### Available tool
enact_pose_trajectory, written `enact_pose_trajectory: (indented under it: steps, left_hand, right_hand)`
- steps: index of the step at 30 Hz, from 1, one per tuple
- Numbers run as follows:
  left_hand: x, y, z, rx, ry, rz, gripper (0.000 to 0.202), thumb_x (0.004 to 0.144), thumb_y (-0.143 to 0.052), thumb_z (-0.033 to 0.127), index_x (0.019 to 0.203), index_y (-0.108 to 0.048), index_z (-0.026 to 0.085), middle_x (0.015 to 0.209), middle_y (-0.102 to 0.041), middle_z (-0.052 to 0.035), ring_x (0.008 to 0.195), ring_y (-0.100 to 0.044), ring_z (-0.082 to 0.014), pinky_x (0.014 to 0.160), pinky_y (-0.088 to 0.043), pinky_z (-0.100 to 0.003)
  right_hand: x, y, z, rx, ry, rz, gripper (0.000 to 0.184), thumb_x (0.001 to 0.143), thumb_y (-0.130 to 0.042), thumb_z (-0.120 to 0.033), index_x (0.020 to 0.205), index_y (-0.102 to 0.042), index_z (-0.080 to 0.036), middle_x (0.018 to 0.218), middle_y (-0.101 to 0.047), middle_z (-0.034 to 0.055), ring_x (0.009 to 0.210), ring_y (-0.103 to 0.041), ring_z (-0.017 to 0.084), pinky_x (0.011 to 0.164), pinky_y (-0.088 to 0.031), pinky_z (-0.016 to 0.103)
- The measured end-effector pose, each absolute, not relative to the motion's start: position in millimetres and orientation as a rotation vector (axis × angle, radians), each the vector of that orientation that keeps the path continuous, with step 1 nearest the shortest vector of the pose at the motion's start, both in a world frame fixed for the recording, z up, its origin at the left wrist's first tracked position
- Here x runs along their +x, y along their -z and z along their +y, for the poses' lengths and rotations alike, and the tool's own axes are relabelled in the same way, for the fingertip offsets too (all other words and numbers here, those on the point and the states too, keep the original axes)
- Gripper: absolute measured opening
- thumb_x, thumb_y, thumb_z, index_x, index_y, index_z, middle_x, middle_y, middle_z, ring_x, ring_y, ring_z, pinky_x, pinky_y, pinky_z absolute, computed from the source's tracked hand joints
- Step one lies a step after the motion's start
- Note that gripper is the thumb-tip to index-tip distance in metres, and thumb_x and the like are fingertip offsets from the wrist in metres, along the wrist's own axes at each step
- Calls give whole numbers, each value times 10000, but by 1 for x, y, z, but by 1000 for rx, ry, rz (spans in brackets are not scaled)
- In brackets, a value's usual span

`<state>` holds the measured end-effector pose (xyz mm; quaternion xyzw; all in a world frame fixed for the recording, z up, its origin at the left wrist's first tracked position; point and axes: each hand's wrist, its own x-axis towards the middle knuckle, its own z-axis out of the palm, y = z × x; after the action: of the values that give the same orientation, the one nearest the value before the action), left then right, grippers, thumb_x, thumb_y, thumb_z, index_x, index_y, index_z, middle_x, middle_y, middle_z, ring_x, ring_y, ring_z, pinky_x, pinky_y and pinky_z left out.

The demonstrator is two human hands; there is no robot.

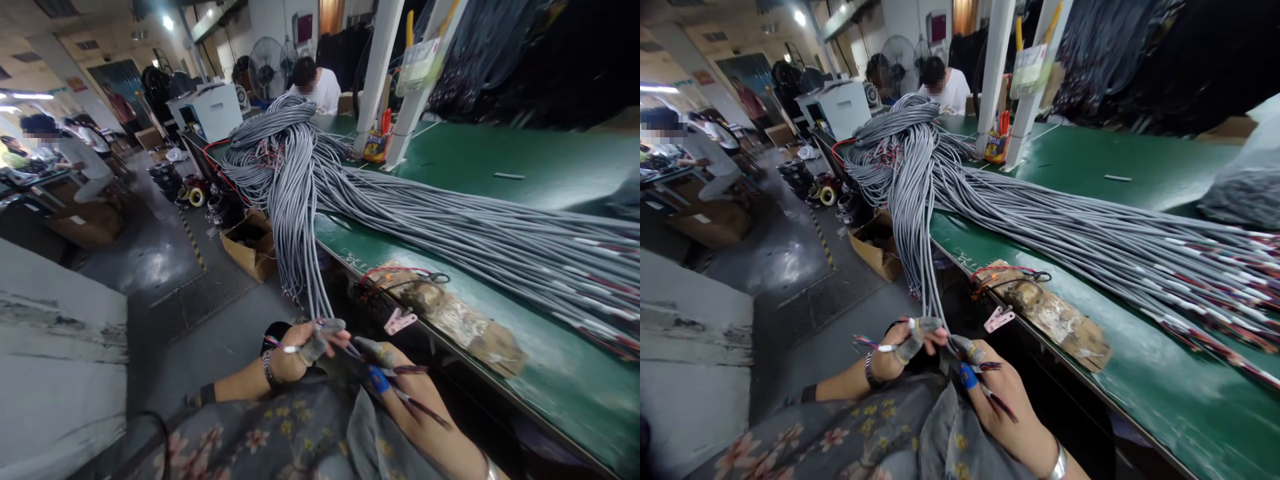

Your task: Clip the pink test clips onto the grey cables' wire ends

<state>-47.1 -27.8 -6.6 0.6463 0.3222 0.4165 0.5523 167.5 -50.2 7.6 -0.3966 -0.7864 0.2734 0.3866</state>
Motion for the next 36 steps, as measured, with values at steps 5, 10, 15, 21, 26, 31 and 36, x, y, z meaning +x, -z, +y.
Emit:
enact_pose_trajectory:
  steps: [5,10,15,21,26,31,36]
  left_hand:
    - [-43,5,-37,1356,-1011,864,566,781,-637,536,1167,-589,125,659,-611,-20,433,-481,-67,479,-433,-212]
    - [-14,6,-30,1431,-1145,1155,485,883,-461,546,1078,-632,137,950,-676,-119,789,-638,-180,789,-523,-345]
    - [-10,13,-25,1838,-1087,1060,458,946,-382,432,1319,-478,184,1457,-385,-138,1357,-332,-253,1116,-288,-444]
    - [-10,25,-23,2124,-1044,982,521,948,-364,369,1424,-299,167,1461,-368,-174,1378,-300,-262,1121,-278,-483]
    - [-11,23,-26,2299,-1024,1126,537,909,-395,357,1391,-343,127,1502,-281,-205,1410,-200,-320,1116,-229,-541]
    - [-14,9,-16,2258,-819,950,698,847,-456,508,1404,-329,108,1477,-324,-221,1400,-216,-348,1117,-185,-554]
    - [-20,13,3,1920,-572,633,1068,692,-637,643,1478,-135,123,1404,-425,-234,1230,-502,-304,1012,-401,-429]
  right_hand:
    - [153,-1,-36,-1021,-1047,-1933,251,914,-448,-356,931,-655,-214,784,-654,53,715,-635,186,667,-548,284]
    - [142,6,-29,-1046,-1207,-1644,269,851,-551,-427,924,-663,-194,795,-658,54,715,-621,188,691,-538,303]
    - [147,11,-35,-1034,-1225,-1609,251,819,-609,-414,905,-651,-182,767,-634,39,687,-586,170,655,-517,284]
    - [146,13,-31,-905,-1072,-1768,198,846,-556,-364,906,-628,-189,829,-632,66,746,-594,192,705,-515,321]
    - [143,19,-29,-906,-950,-1885,104,843,-525,-260,784,-576,-192,757,-578,46,678,-557,174,615,-495,290]
    - [145,17,-30,-799,-962,-1916,128,856,-509,-269,800,-604,-205,794,-591,51,684,-577,177,633,-518,293]
    - [152,-1,-35,-897,-888,-1842,147,848,-526,-280,900,-664,-279,866,-667,47,768,-652,218,730,-565,310]
